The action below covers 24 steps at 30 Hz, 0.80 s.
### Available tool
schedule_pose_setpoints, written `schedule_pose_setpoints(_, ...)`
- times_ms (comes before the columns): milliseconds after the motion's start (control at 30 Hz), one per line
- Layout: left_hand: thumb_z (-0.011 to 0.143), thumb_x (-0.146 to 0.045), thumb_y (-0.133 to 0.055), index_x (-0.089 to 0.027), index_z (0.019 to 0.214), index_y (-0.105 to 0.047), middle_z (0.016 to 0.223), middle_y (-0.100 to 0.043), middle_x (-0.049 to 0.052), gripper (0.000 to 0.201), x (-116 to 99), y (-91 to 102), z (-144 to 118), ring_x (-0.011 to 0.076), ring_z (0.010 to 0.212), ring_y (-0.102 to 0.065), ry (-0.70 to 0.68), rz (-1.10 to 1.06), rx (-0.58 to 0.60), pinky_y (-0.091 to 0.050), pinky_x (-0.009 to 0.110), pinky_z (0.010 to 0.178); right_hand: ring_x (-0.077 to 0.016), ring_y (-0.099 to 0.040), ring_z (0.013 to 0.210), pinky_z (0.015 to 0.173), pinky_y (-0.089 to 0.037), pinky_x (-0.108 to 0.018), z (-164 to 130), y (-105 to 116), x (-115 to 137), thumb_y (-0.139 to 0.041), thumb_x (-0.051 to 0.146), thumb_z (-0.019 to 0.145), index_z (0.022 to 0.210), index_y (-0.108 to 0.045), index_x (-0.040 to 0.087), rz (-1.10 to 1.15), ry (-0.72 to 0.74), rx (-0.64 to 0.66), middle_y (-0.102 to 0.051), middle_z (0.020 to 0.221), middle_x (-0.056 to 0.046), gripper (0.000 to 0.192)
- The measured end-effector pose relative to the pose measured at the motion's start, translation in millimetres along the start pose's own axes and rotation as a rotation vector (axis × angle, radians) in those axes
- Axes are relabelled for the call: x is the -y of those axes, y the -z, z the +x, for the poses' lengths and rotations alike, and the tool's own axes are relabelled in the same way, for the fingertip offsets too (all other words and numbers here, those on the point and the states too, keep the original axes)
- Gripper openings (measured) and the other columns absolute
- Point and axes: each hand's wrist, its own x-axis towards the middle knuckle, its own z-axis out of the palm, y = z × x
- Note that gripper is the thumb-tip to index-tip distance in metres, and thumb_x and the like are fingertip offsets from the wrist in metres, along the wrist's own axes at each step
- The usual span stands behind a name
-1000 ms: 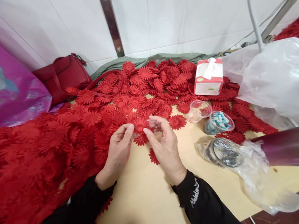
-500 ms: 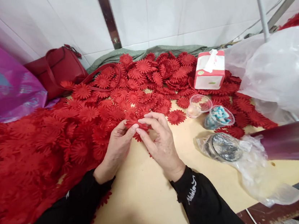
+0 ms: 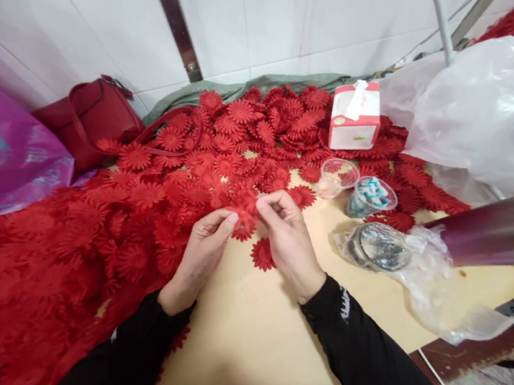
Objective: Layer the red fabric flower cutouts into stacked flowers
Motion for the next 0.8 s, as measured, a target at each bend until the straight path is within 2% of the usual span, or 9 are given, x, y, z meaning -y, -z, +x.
schedule_pose_setpoints(133,0.089,-0.046,-0.078,-0.020,0.083,-0.074,0.078,-0.066,0.000,0.027,5,1.9,-1,0.0124,0.071,-0.055,-0.011,0.010,-0.033,-0.048,0.025,0.072,-0.0141,-0.064,0.079,0.081,-0.056,-0.032,12,15,-4,-0.080,0.040,0.084,0.086,-0.058,0.026,0.124,0.015,-0.148,-0.065,0.087,0.003,0.026)
schedule_pose_setpoints(267,0.088,-0.047,-0.077,-0.020,0.083,-0.070,0.080,-0.063,-0.001,0.028,10,2.6,1,0.0120,0.073,-0.054,-0.035,-0.010,-0.089,-0.048,0.024,0.073,-0.0138,-0.069,0.083,0.088,-0.057,-0.035,15,20,-2,-0.076,0.043,0.089,0.094,-0.058,0.027,0.138,0.044,-0.145,-0.068,0.096,0.002,0.024)
schedule_pose_setpoints(333,0.088,-0.046,-0.078,-0.020,0.086,-0.066,0.082,-0.063,0.000,0.029,10,2.5,3,0.0123,0.075,-0.056,-0.067,0.013,-0.162,-0.050,0.024,0.075,-0.0138,-0.069,0.085,0.088,-0.057,-0.034,13,17,-3,-0.074,0.044,0.091,0.101,-0.059,0.028,0.108,0.045,-0.130,-0.068,0.098,0.002,0.024)
schedule_pose_setpoints(433,0.086,-0.042,-0.080,-0.022,0.108,-0.063,0.110,-0.066,0.006,0.035,10,3.3,5,0.0173,0.099,-0.064,-0.254,0.151,-0.358,-0.054,0.028,0.089,-0.0137,-0.068,0.085,0.086,-0.058,-0.032,9,12,-3,-0.077,0.043,0.089,0.105,-0.062,0.028,0.051,0.059,-0.114,-0.068,0.094,0.002,0.027)
schedule_pose_setpoints(500,0.086,-0.038,-0.079,-0.022,0.125,-0.058,0.137,-0.056,0.013,0.047,8,4.7,4,0.0234,0.126,-0.057,-0.405,0.341,-0.467,-0.053,0.032,0.099,-0.0137,-0.068,0.087,0.087,-0.057,-0.030,7,7,0,-0.080,0.039,0.087,0.106,-0.064,0.027,-0.016,0.089,-0.100,-0.069,0.096,0.001,0.028)
schedule_pose_setpoints(533,0.087,-0.036,-0.077,-0.022,0.127,-0.057,0.142,-0.051,0.014,0.047,7,5.3,3,0.0256,0.133,-0.053,-0.459,0.443,-0.485,-0.052,0.035,0.102,-0.0140,-0.068,0.091,0.089,-0.057,-0.030,5,5,2,-0.081,0.038,0.087,0.105,-0.065,0.026,-0.050,0.110,-0.088,-0.070,0.099,0.001,0.027)
schedule_pose_setpoints(600,0.092,-0.034,-0.071,-0.021,0.120,-0.061,0.137,-0.054,0.014,0.033,5,5.7,0,0.0265,0.132,-0.052,-0.513,0.590,-0.436,-0.050,0.039,0.105,-0.0152,-0.069,0.100,0.094,-0.057,-0.030,2,0,7,-0.082,0.035,0.087,0.106,-0.067,0.026,-0.103,0.143,-0.036,-0.071,0.106,-0.001,0.026)
schedule_pose_setpoints(667,0.098,-0.035,-0.064,-0.020,0.108,-0.065,0.120,-0.061,0.011,0.019,3,4.7,-3,0.0241,0.118,-0.059,-0.497,0.609,-0.315,-0.050,0.039,0.103,-0.0164,-0.069,0.106,0.098,-0.056,-0.032,-3,-3,11,-0.080,0.032,0.089,0.108,-0.067,0.027,-0.132,0.161,0.053,-0.073,0.112,-0.002,0.024)
schedule_pose_setpoints(800,0.100,-0.044,-0.062,-0.019,0.100,-0.066,0.097,-0.066,0.006,0.025,2,0.7,-4,0.0190,0.091,-0.064,-0.257,0.395,-0.098,-0.053,0.033,0.086,-0.0180,-0.068,0.111,0.103,-0.055,-0.035,-9,-5,12,-0.077,0.026,0.092,0.114,-0.068,0.029,-0.219,0.187,0.195,-0.073,0.119,-0.003,0.023)
